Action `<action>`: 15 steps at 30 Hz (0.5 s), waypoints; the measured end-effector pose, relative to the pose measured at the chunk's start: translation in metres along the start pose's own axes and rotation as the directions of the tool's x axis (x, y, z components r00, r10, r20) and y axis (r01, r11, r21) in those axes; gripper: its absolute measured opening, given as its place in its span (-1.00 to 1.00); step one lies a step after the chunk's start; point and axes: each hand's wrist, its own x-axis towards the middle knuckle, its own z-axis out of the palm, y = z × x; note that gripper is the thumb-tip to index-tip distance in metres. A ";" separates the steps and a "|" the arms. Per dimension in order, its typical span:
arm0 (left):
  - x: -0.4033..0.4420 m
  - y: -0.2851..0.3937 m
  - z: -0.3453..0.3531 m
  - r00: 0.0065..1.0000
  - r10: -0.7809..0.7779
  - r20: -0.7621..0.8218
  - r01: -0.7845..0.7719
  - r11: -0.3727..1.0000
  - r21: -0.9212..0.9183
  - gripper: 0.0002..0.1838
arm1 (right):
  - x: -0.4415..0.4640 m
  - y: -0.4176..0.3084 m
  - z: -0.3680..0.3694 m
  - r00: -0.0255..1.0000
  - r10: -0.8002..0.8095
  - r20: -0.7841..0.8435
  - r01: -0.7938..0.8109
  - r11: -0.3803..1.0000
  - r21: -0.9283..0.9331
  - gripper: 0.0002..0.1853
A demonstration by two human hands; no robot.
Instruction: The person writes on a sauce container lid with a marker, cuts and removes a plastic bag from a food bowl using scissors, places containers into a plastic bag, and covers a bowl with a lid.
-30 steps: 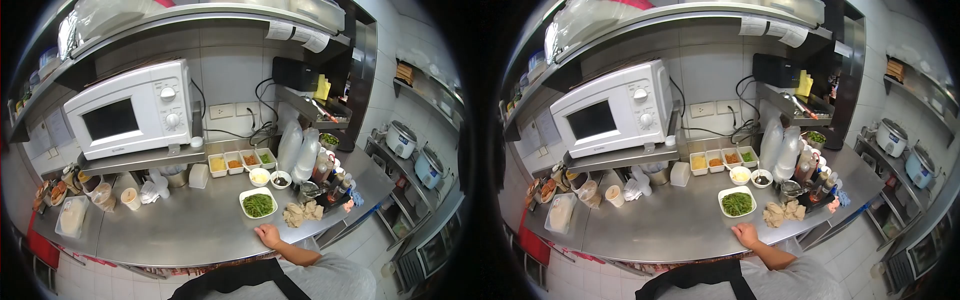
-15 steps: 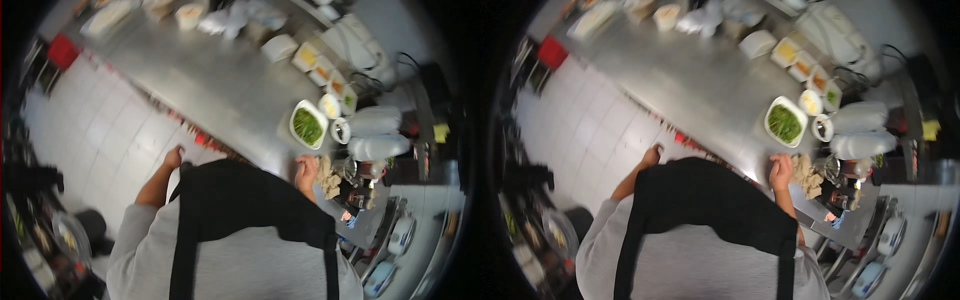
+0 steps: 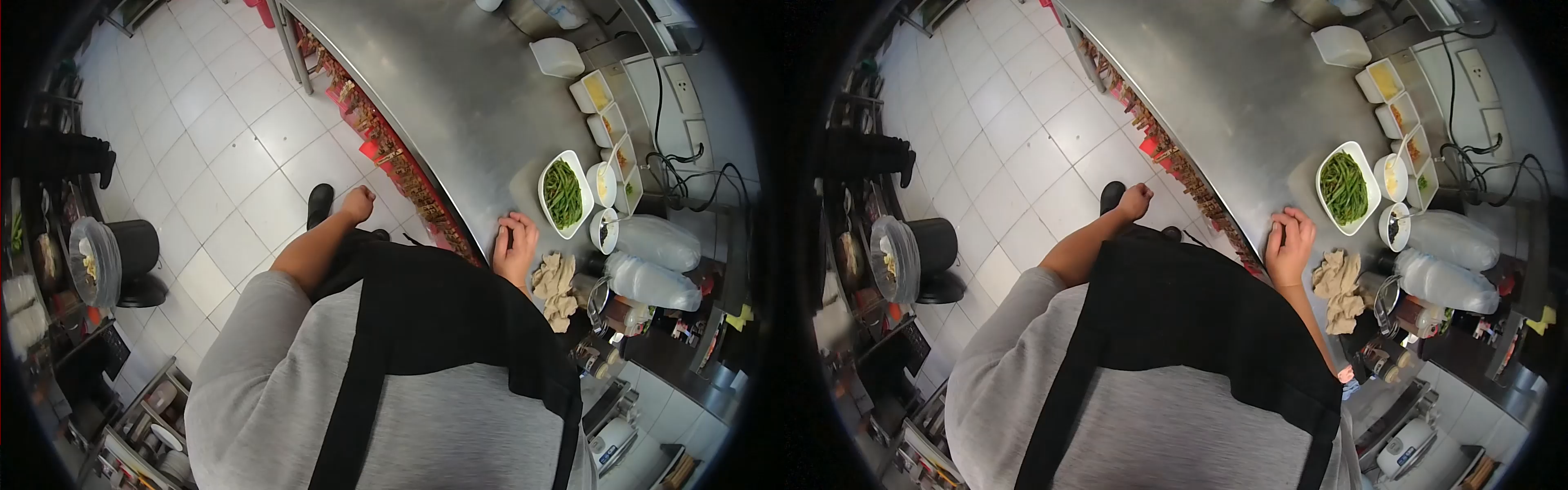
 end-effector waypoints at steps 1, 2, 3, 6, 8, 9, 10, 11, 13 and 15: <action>-0.001 0.004 0.005 1.000 -0.012 0.019 0.013 1.000 -0.022 -0.70 | 0.000 0.000 0.000 1.000 -0.003 0.002 0.003 1.000 0.000 -0.87; -0.003 0.008 0.010 1.000 -0.012 -0.010 0.011 0.999 -0.038 -0.69 | 0.000 0.000 -0.001 1.000 -0.004 0.005 0.004 1.000 -0.001 -0.87; 0.001 0.005 0.019 1.000 -0.028 0.011 0.028 0.996 -0.079 -0.68 | 0.000 0.000 -0.001 1.000 -0.005 0.007 0.005 1.000 -0.002 -0.87; 0.008 -0.002 0.042 0.997 -0.054 0.053 0.063 0.982 -0.176 -0.68 | 0.000 0.000 -0.002 1.000 -0.013 0.008 0.013 1.000 -0.009 -0.86; 0.010 -0.004 0.056 0.997 -0.051 0.051 0.061 0.975 -0.212 -0.70 | 0.000 -0.001 -0.004 1.000 -0.014 0.016 0.014 1.000 -0.013 -0.86; 0.007 -0.002 0.058 0.995 -0.043 0.095 0.068 0.960 -0.270 -0.72 | 0.000 -0.001 -0.004 1.000 -0.015 0.019 0.015 1.000 -0.014 -0.86; 0.004 -0.001 0.059 0.990 -0.034 0.138 0.078 0.942 -0.326 -0.75 | 0.000 0.000 -0.003 1.000 -0.015 0.016 0.015 1.000 -0.008 -0.86; 0.001 0.000 0.060 0.983 -0.024 0.180 0.092 0.921 -0.379 -0.76 | -0.001 0.001 -0.003 1.000 -0.014 0.013 0.014 1.000 -0.002 -0.86; -0.003 0.001 0.058 0.960 -0.006 0.281 0.104 0.937 -0.335 -0.78 | -0.001 0.001 -0.002 1.000 -0.015 0.011 0.015 1.000 0.007 -0.85; -0.005 0.001 0.056 0.953 0.020 0.303 0.051 0.973 -0.224 -0.80 | -0.001 0.002 -0.003 1.000 -0.019 0.014 0.019 1.000 0.011 -0.85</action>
